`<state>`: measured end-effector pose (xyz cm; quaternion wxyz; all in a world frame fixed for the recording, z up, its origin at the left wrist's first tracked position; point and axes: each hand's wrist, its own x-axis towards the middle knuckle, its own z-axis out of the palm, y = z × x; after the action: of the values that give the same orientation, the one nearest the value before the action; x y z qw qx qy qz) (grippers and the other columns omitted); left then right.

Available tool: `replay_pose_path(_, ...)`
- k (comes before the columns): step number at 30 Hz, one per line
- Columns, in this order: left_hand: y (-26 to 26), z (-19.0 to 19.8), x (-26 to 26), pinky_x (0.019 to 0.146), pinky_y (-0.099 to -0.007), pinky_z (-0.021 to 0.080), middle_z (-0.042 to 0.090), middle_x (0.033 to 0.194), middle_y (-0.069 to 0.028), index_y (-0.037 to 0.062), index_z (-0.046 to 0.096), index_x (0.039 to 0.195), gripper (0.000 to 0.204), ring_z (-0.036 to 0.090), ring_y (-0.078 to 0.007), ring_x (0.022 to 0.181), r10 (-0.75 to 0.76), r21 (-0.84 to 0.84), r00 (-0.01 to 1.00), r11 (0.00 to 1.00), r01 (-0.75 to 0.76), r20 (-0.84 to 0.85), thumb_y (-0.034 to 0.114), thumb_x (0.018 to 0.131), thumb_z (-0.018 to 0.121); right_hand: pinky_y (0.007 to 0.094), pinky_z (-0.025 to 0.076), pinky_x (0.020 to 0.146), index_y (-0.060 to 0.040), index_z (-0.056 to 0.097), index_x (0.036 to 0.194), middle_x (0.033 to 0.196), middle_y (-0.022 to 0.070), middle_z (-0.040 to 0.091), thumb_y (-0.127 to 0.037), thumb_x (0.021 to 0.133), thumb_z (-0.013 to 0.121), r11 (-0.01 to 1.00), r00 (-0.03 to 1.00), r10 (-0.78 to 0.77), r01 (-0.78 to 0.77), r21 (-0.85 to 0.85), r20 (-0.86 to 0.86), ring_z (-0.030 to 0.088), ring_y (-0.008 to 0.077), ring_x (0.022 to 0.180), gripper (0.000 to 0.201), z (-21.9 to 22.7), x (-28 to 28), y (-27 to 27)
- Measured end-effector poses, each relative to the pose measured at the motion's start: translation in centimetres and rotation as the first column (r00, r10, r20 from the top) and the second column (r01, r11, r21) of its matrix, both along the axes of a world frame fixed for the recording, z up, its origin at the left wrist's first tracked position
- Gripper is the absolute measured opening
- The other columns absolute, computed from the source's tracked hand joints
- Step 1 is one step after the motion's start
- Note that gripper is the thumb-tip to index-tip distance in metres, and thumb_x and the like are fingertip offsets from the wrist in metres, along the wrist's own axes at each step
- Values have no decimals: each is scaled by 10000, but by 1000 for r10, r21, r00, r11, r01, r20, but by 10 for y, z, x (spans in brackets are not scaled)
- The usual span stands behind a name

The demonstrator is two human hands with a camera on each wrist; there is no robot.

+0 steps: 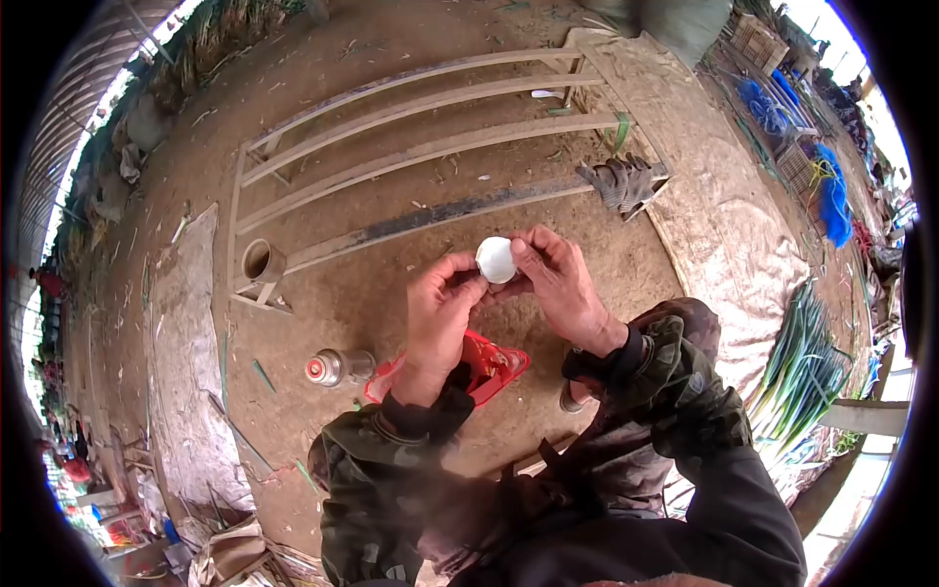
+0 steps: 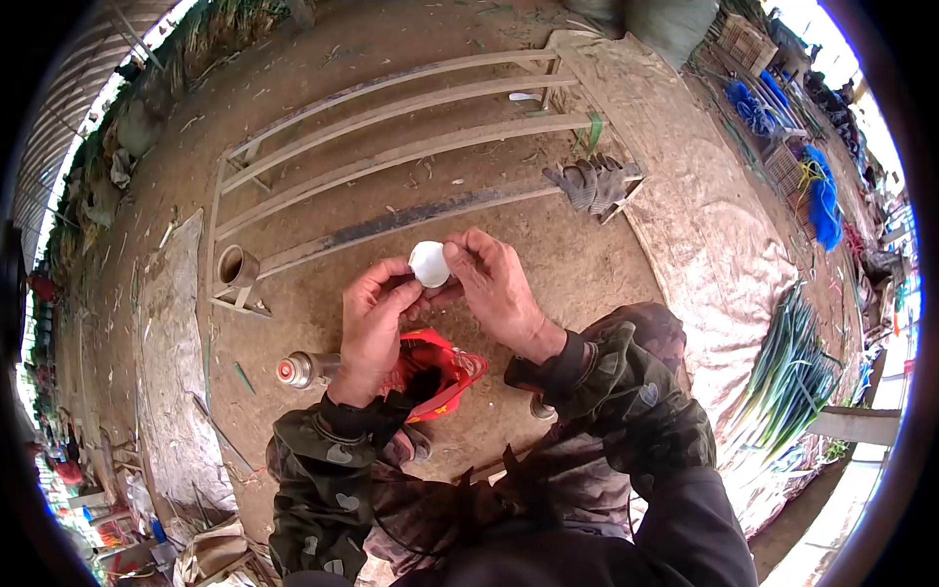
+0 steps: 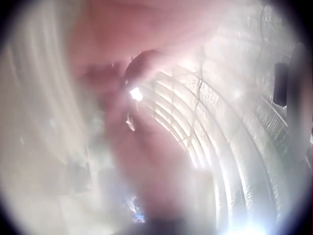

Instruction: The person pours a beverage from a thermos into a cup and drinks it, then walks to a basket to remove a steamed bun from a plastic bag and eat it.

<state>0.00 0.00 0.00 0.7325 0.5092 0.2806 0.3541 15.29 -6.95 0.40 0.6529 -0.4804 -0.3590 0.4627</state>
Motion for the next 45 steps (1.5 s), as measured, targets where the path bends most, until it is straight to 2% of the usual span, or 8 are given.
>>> replay_pose_path(11,4,-3,-10,616,-211,463,664,886,-47,7,631,1050,166,613,-100,716,-45,-94,999,995,43,-16,9,888,596,297,604,697,57,544,1026,925,110,644,-205,1030,476,999,998,35,-36,-18,-55,676,162,781,271,-1,-7,-1)
replay_pose_path(14,-2,2,-4,613,-215,460,659,883,-48,17,608,1016,131,612,-100,719,15,-171,999,985,-7,43,6,888,586,292,603,684,40,544,1020,912,98,639,-184,1031,471,998,999,46,-46,-32,3,676,156,766,235,-6,-7,-1)
replay_pose_path(23,2,-12,-8,610,-225,464,654,872,-58,19,580,977,90,599,-98,712,-34,-163,999,986,36,18,24,889,560,294,605,670,41,539,1012,916,93,631,-154,1024,480,1000,989,16,-17,9,148,667,148,765,204,-6,-9,-3)
replay_pose_path(26,3,-16,-7,588,-210,469,657,872,-44,28,581,978,114,619,-87,712,-22,-209,999,977,27,30,11,866,565,293,603,662,45,544,1015,907,101,631,-158,1019,493,1000,999,9,-10,3,51,661,146,776,210,-9,-11,-3)
replay_pose_path(29,7,-19,-11,641,-253,487,656,911,-80,17,586,1015,141,613,-128,728,-62,-272,992,958,89,106,3,877,556,295,600,657,48,551,1016,899,115,633,-155,1013,505,1000,987,-11,12,-10,160,659,149,788,208,-8,-11,-3)
replay_pose_path(33,-1,-9,-10,673,-265,506,658,957,-94,7,582,1032,168,637,-154,755,-20,-324,995,945,50,97,-17,868,555,301,596,651,50,562,1015,890,121,640,-134,1004,514,997,972,-77,71,36,221,660,153,795,191,-16,-14,-2)
replay_pose_path(38,0,-18,-10,679,-266,510,653,980,-95,-2,578,1046,189,656,-171,794,-18,-277,998,960,36,67,-32,862,547,300,567,636,44,575,1017,893,132,643,-115,994,528,995,955,-97,96,17,280,656,156,773,167,-17,-16,-2)
replay_pose_path(45,-4,-20,-7,627,-229,477,652,926,-71,-1,587,1020,188,630,-131,747,56,-241,998,969,-56,-5,-44,844,537,294,532,649,40,583,1022,896,127,629,-93,989,526,993,926,-116,103,55,358,650,175,753,149,-19,-21,-4)
